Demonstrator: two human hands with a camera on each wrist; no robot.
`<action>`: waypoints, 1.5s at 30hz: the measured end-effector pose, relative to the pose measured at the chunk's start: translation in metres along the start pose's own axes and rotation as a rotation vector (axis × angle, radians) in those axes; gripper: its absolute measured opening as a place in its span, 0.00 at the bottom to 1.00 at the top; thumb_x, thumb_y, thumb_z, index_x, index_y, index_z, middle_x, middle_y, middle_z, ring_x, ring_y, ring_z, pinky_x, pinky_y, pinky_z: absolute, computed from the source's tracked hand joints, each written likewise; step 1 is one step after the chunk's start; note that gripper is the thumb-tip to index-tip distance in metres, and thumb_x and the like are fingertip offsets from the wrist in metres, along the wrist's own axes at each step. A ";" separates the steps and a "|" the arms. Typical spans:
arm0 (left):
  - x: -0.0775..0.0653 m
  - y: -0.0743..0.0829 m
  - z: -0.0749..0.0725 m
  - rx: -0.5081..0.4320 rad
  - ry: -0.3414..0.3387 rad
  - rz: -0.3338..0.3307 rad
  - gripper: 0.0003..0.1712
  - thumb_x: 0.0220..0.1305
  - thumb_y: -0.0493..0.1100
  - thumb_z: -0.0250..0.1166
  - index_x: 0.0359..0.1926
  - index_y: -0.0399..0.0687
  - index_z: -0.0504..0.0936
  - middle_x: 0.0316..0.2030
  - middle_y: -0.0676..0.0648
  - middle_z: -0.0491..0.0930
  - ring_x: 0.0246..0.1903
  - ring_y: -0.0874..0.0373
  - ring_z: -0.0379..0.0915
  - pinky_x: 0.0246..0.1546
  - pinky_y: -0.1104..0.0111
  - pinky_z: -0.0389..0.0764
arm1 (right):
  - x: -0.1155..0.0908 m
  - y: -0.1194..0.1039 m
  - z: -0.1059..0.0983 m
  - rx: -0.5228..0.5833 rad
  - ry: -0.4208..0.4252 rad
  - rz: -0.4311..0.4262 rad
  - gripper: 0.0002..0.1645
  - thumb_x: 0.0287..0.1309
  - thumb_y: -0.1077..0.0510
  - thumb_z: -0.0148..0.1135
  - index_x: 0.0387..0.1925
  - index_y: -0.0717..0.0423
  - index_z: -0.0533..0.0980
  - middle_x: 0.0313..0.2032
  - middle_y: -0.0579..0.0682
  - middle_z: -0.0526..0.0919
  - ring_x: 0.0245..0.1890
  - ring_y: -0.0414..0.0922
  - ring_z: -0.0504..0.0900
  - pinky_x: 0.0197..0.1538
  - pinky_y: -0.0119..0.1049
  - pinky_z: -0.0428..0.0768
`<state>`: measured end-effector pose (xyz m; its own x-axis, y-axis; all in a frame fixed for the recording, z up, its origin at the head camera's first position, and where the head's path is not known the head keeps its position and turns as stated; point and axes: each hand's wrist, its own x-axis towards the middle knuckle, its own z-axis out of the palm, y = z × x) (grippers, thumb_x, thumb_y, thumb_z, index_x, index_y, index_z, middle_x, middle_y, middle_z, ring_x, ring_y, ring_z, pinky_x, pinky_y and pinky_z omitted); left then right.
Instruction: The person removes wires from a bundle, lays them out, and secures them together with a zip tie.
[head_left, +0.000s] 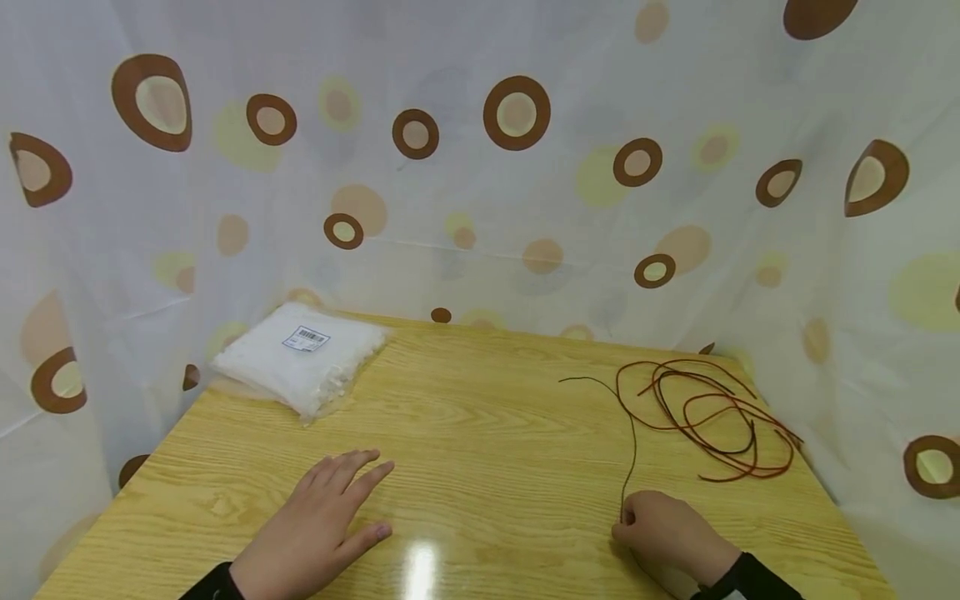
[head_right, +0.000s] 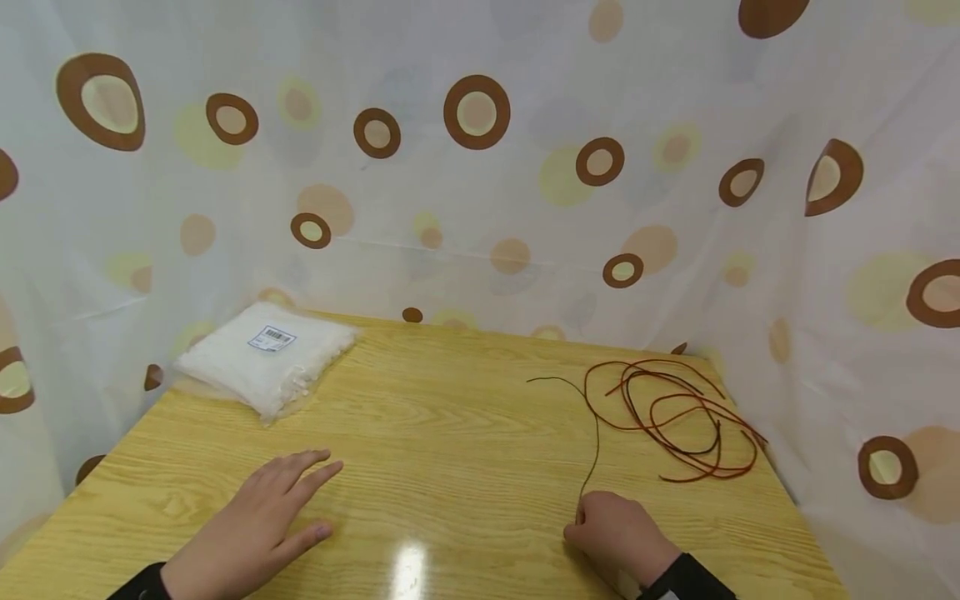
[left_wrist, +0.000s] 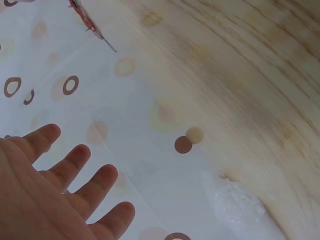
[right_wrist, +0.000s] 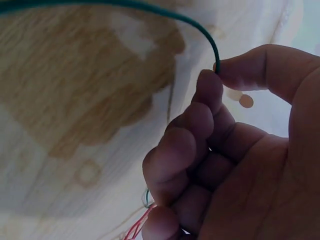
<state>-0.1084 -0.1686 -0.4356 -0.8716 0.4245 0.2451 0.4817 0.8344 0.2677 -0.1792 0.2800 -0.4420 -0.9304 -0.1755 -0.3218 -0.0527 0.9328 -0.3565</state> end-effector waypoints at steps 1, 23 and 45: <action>0.000 -0.001 0.000 0.003 0.000 0.003 0.36 0.76 0.64 0.60 0.74 0.51 0.73 0.72 0.44 0.71 0.70 0.45 0.69 0.70 0.41 0.70 | 0.001 -0.001 0.001 -0.010 0.000 0.000 0.17 0.62 0.55 0.67 0.19 0.52 0.74 0.18 0.44 0.67 0.19 0.42 0.62 0.29 0.35 0.59; 0.000 -0.001 0.009 -0.002 -0.008 -0.003 0.36 0.75 0.64 0.60 0.76 0.52 0.71 0.73 0.45 0.70 0.70 0.46 0.69 0.70 0.43 0.71 | 0.075 0.048 -0.045 -0.126 0.285 -0.013 0.24 0.72 0.59 0.54 0.17 0.50 0.65 0.16 0.45 0.61 0.17 0.43 0.63 0.25 0.36 0.61; -0.005 -0.008 0.007 -0.002 -0.023 -0.025 0.37 0.75 0.65 0.60 0.75 0.52 0.71 0.73 0.45 0.70 0.69 0.42 0.70 0.66 0.41 0.74 | 0.116 0.041 -0.047 -0.099 0.285 0.024 0.29 0.70 0.59 0.57 0.10 0.48 0.63 0.12 0.43 0.61 0.16 0.43 0.62 0.25 0.36 0.60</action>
<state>-0.1086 -0.1753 -0.4454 -0.8852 0.4116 0.2166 0.4599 0.8442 0.2752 -0.3064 0.3129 -0.4533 -0.9953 -0.0713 -0.0651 -0.0520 0.9642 -0.2600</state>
